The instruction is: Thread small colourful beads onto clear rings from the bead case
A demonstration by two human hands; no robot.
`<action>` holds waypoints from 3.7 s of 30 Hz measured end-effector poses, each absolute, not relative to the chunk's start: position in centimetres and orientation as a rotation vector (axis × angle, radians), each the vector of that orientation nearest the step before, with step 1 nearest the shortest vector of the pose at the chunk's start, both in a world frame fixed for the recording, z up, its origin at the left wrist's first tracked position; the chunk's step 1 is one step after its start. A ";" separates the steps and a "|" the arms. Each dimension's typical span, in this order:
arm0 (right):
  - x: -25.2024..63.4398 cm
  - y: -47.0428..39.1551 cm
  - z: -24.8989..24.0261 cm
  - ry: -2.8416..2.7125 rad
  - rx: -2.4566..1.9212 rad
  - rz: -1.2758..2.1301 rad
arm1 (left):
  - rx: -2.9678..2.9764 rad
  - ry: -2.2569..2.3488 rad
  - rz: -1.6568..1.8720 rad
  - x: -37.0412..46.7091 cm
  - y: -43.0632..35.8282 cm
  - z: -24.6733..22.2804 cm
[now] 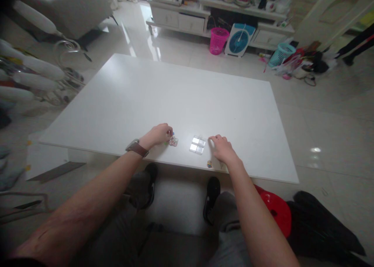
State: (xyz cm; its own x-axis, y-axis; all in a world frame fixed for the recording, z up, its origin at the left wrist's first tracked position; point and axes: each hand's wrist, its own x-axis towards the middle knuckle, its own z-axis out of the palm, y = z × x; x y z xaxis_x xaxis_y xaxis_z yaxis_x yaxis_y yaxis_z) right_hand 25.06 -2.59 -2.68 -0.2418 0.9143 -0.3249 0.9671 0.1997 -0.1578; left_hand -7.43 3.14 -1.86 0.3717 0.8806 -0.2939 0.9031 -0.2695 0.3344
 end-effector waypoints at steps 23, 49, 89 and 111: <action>24.4 -2.4 -1.1 2.300 1.833 -0.546 | 2.140 1.513 0.002 -7.9 3.8 -1.6; 24.0 -2.1 -0.9 2.326 1.846 -0.557 | 2.053 1.543 0.048 -8.0 4.0 -0.3; 23.3 -2.1 0.2 2.402 1.936 -0.546 | 1.829 1.466 0.179 -7.3 4.7 0.8; 17.2 -2.2 2.6 3.055 2.194 -0.802 | 0.804 0.748 0.636 -1.1 1.9 0.5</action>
State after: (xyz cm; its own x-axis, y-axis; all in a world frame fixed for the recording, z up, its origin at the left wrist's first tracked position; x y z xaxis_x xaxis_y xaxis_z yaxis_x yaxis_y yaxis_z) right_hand 17.24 -2.22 2.60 -0.1885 0.9335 0.3050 0.6635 0.3500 -0.6613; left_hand -1.08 1.89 0.49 0.5797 0.7406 -0.3398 -0.2161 0.5419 0.8122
